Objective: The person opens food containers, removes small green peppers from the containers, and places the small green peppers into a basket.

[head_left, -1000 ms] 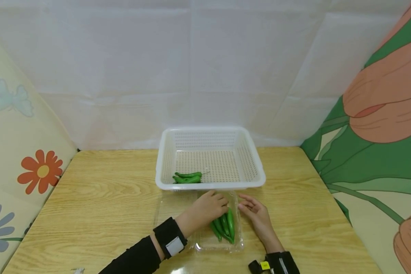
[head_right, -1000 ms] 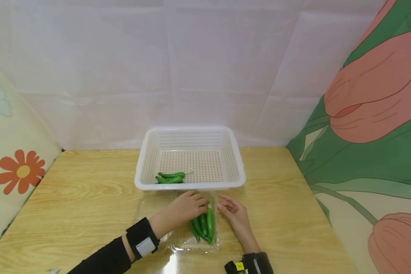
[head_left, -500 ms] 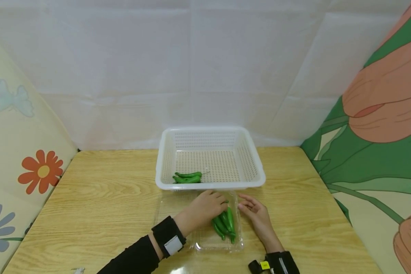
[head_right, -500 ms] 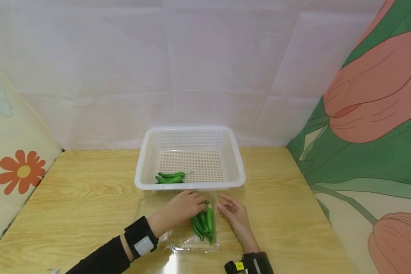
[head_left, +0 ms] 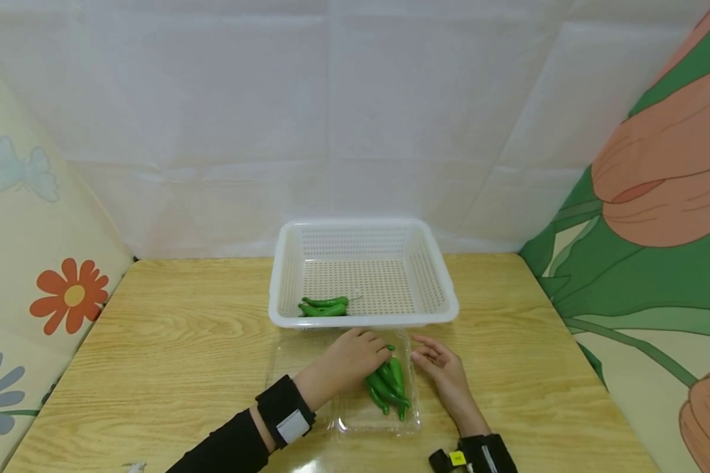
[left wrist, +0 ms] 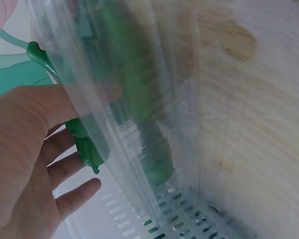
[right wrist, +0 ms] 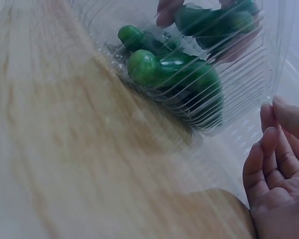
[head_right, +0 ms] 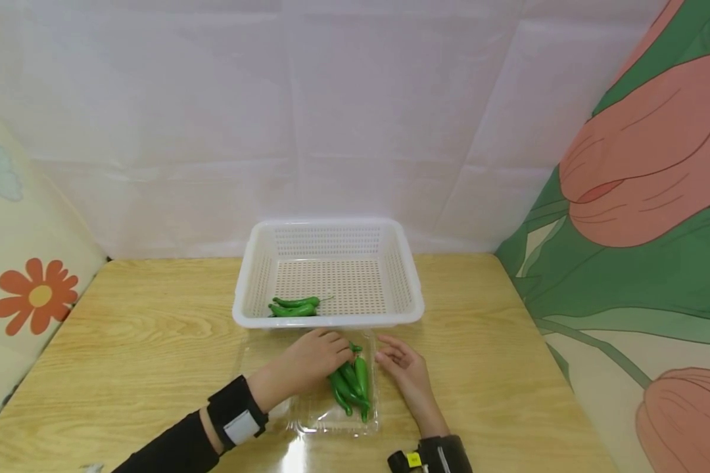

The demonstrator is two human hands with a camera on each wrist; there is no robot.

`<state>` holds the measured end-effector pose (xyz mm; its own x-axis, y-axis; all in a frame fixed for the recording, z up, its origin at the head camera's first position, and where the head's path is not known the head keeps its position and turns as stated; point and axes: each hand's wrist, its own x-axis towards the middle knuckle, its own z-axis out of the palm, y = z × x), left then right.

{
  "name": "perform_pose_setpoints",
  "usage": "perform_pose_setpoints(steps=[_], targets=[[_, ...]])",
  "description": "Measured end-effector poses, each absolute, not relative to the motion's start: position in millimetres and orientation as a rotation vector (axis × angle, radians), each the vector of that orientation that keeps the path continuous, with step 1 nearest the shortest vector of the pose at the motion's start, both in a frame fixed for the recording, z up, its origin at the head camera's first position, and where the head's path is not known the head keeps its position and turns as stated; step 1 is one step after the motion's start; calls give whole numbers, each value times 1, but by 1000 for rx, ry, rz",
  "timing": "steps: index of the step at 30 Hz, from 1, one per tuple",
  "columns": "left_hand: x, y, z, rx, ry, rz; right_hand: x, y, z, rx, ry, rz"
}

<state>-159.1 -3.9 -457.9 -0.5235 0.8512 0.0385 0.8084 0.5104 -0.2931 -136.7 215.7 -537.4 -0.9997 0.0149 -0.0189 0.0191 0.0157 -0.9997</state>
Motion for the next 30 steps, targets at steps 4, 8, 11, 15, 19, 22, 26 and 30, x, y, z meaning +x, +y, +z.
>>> perform_pose_setpoints(steps=[4,8,11,15,19,22,26,30], targets=[[-158,-4,-456,-1421,-2578,375,-137,215,-537,42,2232,-2206],[-157,-5,-455,-1416,-2592,371,-137,215,-536,39,2229,-2210],[-156,-5,-452,-1422,-2622,327,-137,215,-536,31,2226,-2216],[-153,-6,-448,-1441,-2632,258,-137,215,-536,29,2226,-2218],[-150,-5,-445,-1450,-2605,221,-136,215,-535,44,2227,-2213],[-149,-4,-443,-1452,-2593,212,-136,214,-534,59,2226,-2205],[-149,-4,-438,-1456,-2583,188,-136,214,-534,73,2222,-2198],[-149,-3,-434,-1455,-2582,152,-136,214,-535,80,2213,-2201]])
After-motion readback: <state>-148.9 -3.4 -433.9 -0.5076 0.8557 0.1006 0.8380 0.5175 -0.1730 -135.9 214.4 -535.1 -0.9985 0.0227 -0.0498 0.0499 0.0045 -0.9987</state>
